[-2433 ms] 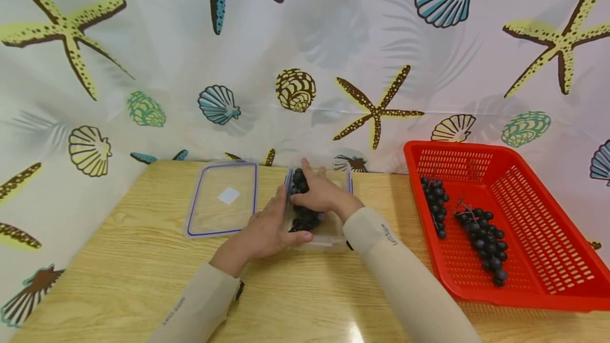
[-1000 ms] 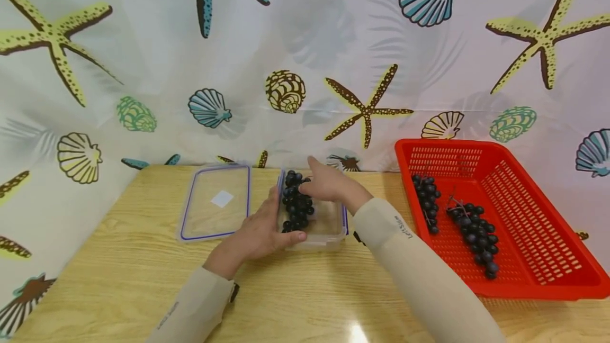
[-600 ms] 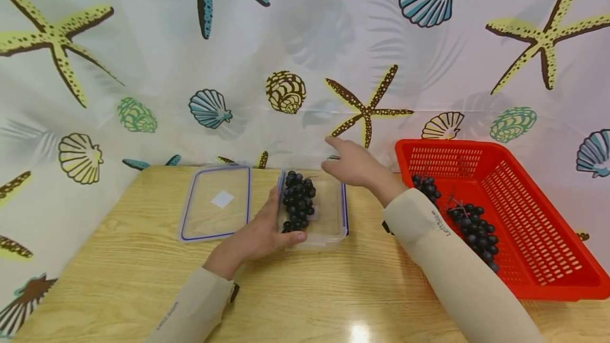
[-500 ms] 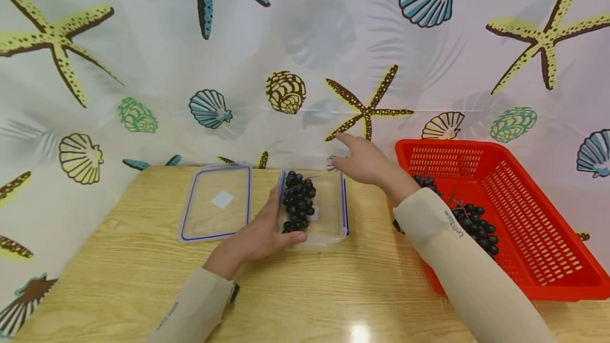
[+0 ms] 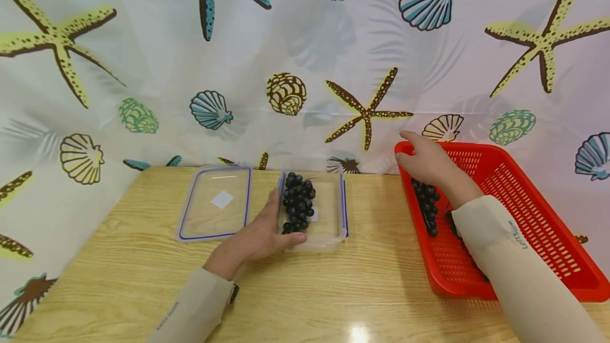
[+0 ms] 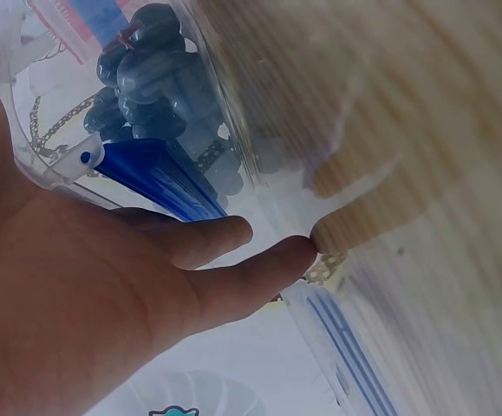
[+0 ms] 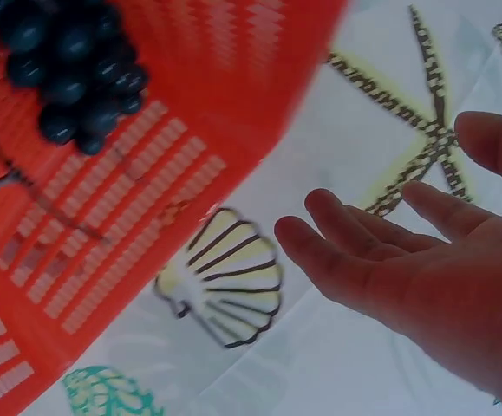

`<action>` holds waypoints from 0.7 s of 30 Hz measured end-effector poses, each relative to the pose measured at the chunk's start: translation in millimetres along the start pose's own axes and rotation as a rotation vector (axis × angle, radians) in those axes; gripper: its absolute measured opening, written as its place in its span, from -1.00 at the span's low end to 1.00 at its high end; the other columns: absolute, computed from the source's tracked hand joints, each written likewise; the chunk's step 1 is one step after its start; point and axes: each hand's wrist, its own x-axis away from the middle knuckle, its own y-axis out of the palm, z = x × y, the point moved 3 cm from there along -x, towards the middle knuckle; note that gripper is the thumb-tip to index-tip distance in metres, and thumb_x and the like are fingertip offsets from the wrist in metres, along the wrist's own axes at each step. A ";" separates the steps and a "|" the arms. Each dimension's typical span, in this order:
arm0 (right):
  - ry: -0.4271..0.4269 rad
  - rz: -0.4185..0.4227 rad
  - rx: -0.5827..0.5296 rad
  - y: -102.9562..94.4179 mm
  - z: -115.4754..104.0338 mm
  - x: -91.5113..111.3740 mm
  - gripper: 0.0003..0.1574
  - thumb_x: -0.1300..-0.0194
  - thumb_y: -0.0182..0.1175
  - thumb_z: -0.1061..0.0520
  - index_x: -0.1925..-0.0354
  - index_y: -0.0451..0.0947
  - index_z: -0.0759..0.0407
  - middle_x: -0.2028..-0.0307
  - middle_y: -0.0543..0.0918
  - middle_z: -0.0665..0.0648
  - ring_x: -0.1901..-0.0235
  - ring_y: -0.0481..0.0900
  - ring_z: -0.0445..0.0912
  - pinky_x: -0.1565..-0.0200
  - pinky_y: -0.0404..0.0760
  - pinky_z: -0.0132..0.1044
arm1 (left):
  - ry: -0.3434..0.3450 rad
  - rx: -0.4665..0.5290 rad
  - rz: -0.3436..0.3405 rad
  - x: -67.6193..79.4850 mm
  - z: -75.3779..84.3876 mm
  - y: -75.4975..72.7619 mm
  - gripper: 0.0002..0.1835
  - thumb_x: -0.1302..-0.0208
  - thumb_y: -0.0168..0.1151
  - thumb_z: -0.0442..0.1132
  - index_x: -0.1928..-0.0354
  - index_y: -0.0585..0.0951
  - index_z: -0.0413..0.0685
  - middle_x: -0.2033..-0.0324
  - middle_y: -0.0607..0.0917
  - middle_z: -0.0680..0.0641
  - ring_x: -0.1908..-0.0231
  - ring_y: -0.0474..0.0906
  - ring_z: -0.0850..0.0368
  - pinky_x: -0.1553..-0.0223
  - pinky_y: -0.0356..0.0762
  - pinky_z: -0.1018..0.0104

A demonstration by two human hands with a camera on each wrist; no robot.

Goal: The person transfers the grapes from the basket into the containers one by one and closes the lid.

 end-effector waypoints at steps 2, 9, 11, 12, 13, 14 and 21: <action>0.014 0.003 0.005 -1.2 12.1 0.3 -0.13 -0.57 -0.01 -0.03 -0.59 -0.08 0.30 -0.51 0.04 0.47 -0.39 0.12 0.43 -0.28 0.16 0.40 | -0.002 -0.001 0.000 -0.2 -0.2 0.3 0.36 -0.24 0.32 0.35 -0.57 -0.49 -0.08 -0.57 -0.43 -0.13 -0.54 -0.36 -0.09 -0.44 -0.02 -0.13; 0.059 -0.005 0.029 -0.4 43.2 2.2 -0.14 -0.57 -0.03 0.02 -0.58 -0.11 0.34 -0.50 0.01 0.52 -0.40 0.03 0.49 -0.28 0.10 0.43 | 0.003 0.001 -0.010 -1.2 -0.6 2.2 0.36 -0.25 0.31 0.34 -0.55 -0.52 -0.06 -0.57 -0.44 -0.13 -0.54 -0.37 -0.09 -0.45 -0.04 -0.11; 0.068 -0.011 0.045 0.2 48.8 1.9 -0.15 -0.56 -0.03 0.06 -0.58 -0.11 0.36 -0.48 0.02 0.56 -0.38 0.07 0.50 -0.27 0.12 0.43 | 0.005 0.003 -0.012 -1.3 -0.6 2.5 0.36 -0.25 0.30 0.34 -0.55 -0.53 -0.05 -0.57 -0.44 -0.14 -0.54 -0.37 -0.09 -0.45 -0.04 -0.11; 0.072 -0.015 0.050 0.8 51.2 1.3 -0.16 -0.56 -0.03 0.07 -0.57 -0.11 0.37 -0.47 0.04 0.57 -0.36 0.09 0.51 -0.27 0.12 0.44 | 0.005 0.003 -0.012 -1.2 -0.5 2.5 0.36 -0.25 0.30 0.35 -0.55 -0.53 -0.05 -0.57 -0.44 -0.14 -0.54 -0.37 -0.09 -0.44 -0.04 -0.11; 0.077 -0.021 0.058 1.8 53.9 0.5 -0.16 -0.55 -0.03 0.09 -0.57 -0.11 0.39 -0.45 0.06 0.59 -0.33 0.16 0.50 -0.25 0.17 0.43 | 0.004 0.003 -0.011 -1.1 -0.4 2.5 0.36 -0.25 0.31 0.35 -0.55 -0.53 -0.05 -0.57 -0.44 -0.13 -0.54 -0.37 -0.09 -0.44 -0.03 -0.11; 0.083 -0.030 0.060 3.1 56.7 -0.3 -0.16 -0.55 -0.02 0.10 -0.56 -0.10 0.41 -0.44 0.07 0.61 -0.29 0.22 0.49 -0.24 0.21 0.41 | 0.004 0.004 -0.010 -1.0 -0.3 2.6 0.36 -0.24 0.31 0.34 -0.55 -0.52 -0.06 -0.57 -0.44 -0.13 -0.54 -0.36 -0.10 -0.44 -0.03 -0.12; 0.093 -0.113 0.090 19.0 76.4 -6.4 -0.12 -0.51 0.03 0.12 -0.51 -0.10 0.55 -0.37 0.13 0.68 -0.30 0.20 0.53 -0.25 0.20 0.41 | 0.004 0.002 -0.009 -1.7 0.4 3.5 0.37 -0.23 0.31 0.36 -0.56 -0.51 -0.07 -0.57 -0.43 -0.15 -0.54 -0.35 -0.11 -0.44 -0.02 -0.11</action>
